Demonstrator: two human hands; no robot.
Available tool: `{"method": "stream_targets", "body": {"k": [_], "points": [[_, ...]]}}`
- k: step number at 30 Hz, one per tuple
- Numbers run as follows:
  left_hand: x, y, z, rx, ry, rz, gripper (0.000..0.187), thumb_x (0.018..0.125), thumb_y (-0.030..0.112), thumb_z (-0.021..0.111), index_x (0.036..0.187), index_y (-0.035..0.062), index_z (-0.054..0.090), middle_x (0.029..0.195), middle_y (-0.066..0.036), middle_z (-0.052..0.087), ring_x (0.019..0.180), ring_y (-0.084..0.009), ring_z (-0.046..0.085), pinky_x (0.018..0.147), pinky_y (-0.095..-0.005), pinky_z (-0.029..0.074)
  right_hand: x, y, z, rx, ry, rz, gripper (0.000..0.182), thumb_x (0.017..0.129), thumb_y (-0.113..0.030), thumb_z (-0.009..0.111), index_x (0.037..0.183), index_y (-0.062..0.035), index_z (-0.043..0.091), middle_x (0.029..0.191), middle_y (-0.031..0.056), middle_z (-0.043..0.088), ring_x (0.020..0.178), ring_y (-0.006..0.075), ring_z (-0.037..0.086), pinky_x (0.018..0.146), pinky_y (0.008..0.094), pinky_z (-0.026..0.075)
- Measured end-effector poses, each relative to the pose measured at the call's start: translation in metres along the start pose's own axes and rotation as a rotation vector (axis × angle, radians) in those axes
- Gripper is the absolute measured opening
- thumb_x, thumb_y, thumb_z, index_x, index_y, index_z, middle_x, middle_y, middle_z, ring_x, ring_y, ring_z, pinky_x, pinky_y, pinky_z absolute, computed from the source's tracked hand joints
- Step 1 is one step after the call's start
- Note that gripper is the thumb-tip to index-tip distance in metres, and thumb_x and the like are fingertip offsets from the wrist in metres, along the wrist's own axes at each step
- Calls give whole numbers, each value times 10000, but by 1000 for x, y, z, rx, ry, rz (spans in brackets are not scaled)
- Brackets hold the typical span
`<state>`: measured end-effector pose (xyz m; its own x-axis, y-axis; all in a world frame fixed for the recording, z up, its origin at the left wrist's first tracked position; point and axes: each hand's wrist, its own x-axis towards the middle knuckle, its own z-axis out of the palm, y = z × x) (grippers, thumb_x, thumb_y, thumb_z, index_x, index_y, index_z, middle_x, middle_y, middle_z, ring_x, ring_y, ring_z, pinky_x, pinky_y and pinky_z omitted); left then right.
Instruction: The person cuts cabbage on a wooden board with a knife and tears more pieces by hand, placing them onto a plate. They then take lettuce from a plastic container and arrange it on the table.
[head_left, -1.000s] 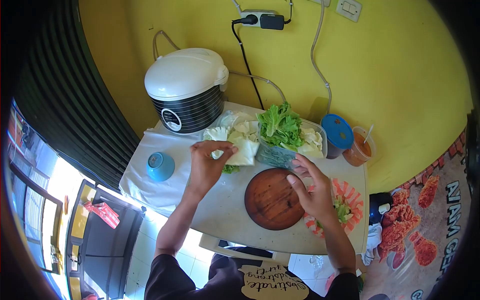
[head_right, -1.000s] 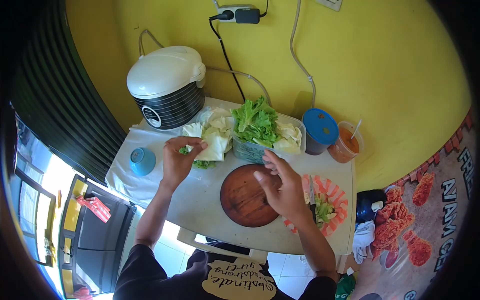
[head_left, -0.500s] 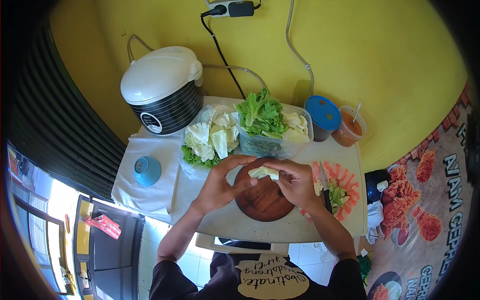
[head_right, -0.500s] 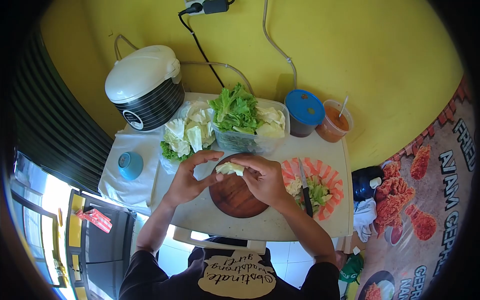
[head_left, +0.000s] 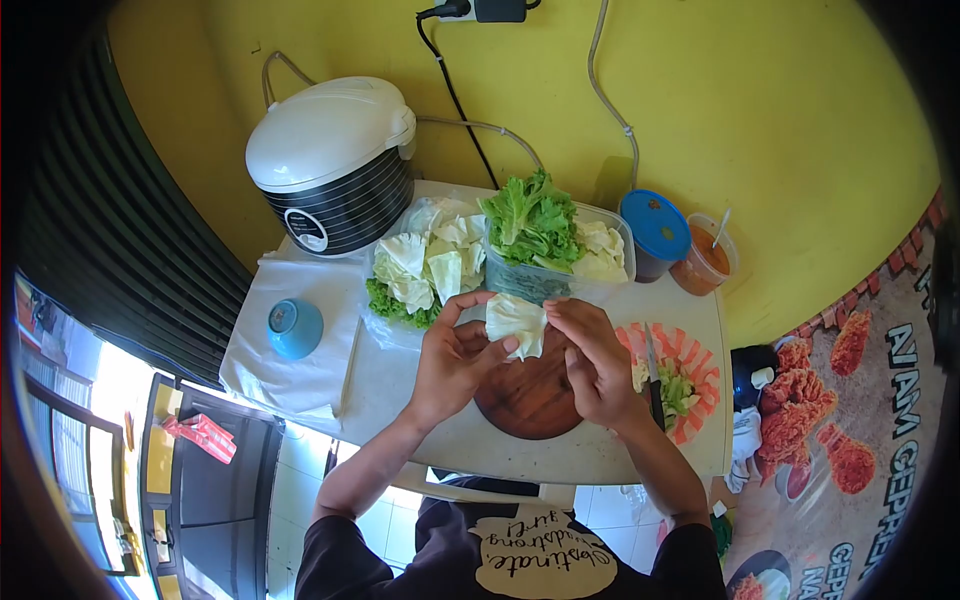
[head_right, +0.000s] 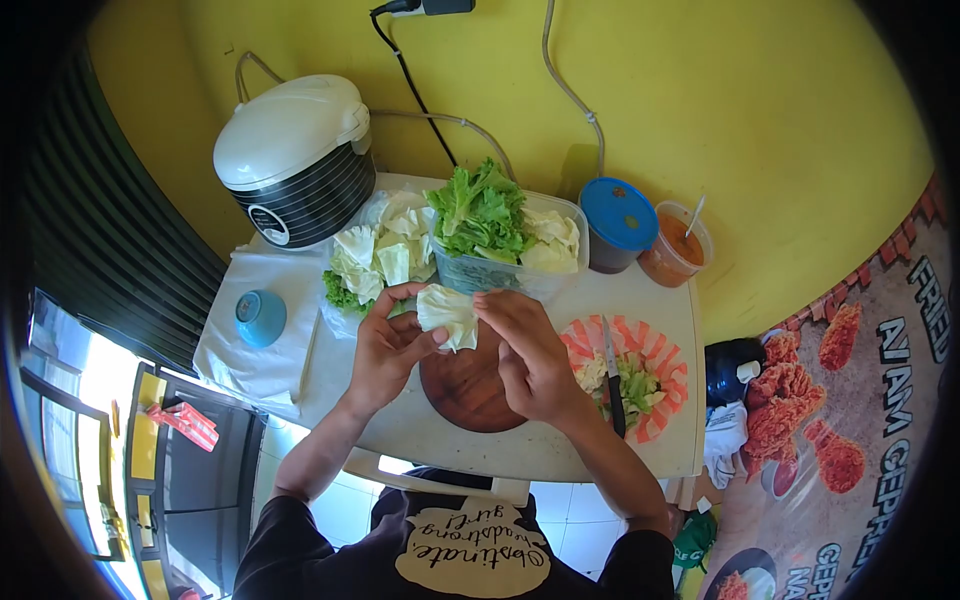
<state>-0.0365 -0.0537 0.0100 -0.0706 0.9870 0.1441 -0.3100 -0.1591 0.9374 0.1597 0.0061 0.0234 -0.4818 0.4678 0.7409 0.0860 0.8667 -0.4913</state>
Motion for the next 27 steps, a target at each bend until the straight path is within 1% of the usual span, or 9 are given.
{"method": "stream_targets", "body": {"k": [3, 5, 9, 11, 12, 14, 17, 22, 27], "points": [[-1, -2, 3, 23, 4, 21, 385, 935, 6, 662, 1230, -1, 416, 1080, -148, 686, 962, -177, 693, 833, -291, 591, 5, -12, 5, -121, -48, 18, 440, 810, 14, 704, 1241, -30, 627, 1243, 160, 620, 1140, 359, 578, 932, 419, 498], [-1, -7, 5, -36, -6, 22, 328, 946, 5, 645, 1185, 5, 420, 1070, -149, 686, 965, -181, 692, 829, -297, 596, 1, -4, 13, -293, -91, -47, 403, 786, -22, 759, 1176, -34, 661, 1247, 131, 614, 1081, 332, 576, 883, 397, 503], [2, -10, -3, -177, 5, -20, 213, 979, 13, 592, 1110, 19, 425, 1073, -157, 682, 972, -198, 694, 841, -317, 602, -1, 7, 10, -251, 3, -145, 352, 755, -35, 800, 1087, -32, 685, 1167, 101, 647, 994, 307, 598, 833, 381, 515], [1, -13, -10, -169, 0, -14, 182, 987, 10, 572, 1099, 20, 428, 1078, -156, 679, 976, -203, 695, 857, -324, 599, -2, 10, 5, -204, 45, -156, 266, 759, -14, 809, 996, -28, 690, 1038, 85, 686, 862, 255, 644, 746, 340, 537], [2, -14, -13, -157, -10, -8, 151, 996, 7, 552, 1087, 21, 432, 1083, -154, 675, 981, -208, 697, 873, -331, 597, -1, 12, 3, -200, 43, -163, 266, 759, -14, 809, 996, -28, 690, 1038, 85, 686, 862, 255, 644, 746, 340, 537], [3, -17, -14, -161, -22, 9, 132, 997, -4, 541, 1073, 19, 435, 1081, -154, 674, 986, -210, 697, 882, -335, 594, 0, 18, 1, -40, 113, 54, 197, 799, 17, 781, 966, -19, 682, 913, 88, 699, 731, 202, 662, 664, 295, 538], [2, -18, -7, -176, -30, 8, 109, 996, -26, 525, 1046, 18, 440, 1070, -152, 674, 999, -212, 697, 896, -333, 585, 10, 28, -4, 66, 102, 155, 177, 816, 74, 745, 974, 33, 677, 856, 114, 694, 750, 162, 674, 692, 260, 531], [4, -32, -9, -159, 27, 115, 117, 989, -47, 526, 1036, 18, 441, 1054, -148, 676, 994, -201, 695, 904, -315, 565, 8, 27, 1, 52, 56, 126, 170, 873, 91, 670, 1039, 56, 660, 942, 120, 678, 773, 136, 652, 686, 247, 523], [2, -33, -19, -90, 83, 190, 137, 983, -48, 542, 1039, 32, 446, 1002, -122, 680, 913, -166, 684, 867, -295, 546, -1, 25, -1, 355, 44, 307, 188, 889, 119, 598, 1054, 45, 650, 914, 116, 658, 743, 146, 646, 636, 239, 509]]}}
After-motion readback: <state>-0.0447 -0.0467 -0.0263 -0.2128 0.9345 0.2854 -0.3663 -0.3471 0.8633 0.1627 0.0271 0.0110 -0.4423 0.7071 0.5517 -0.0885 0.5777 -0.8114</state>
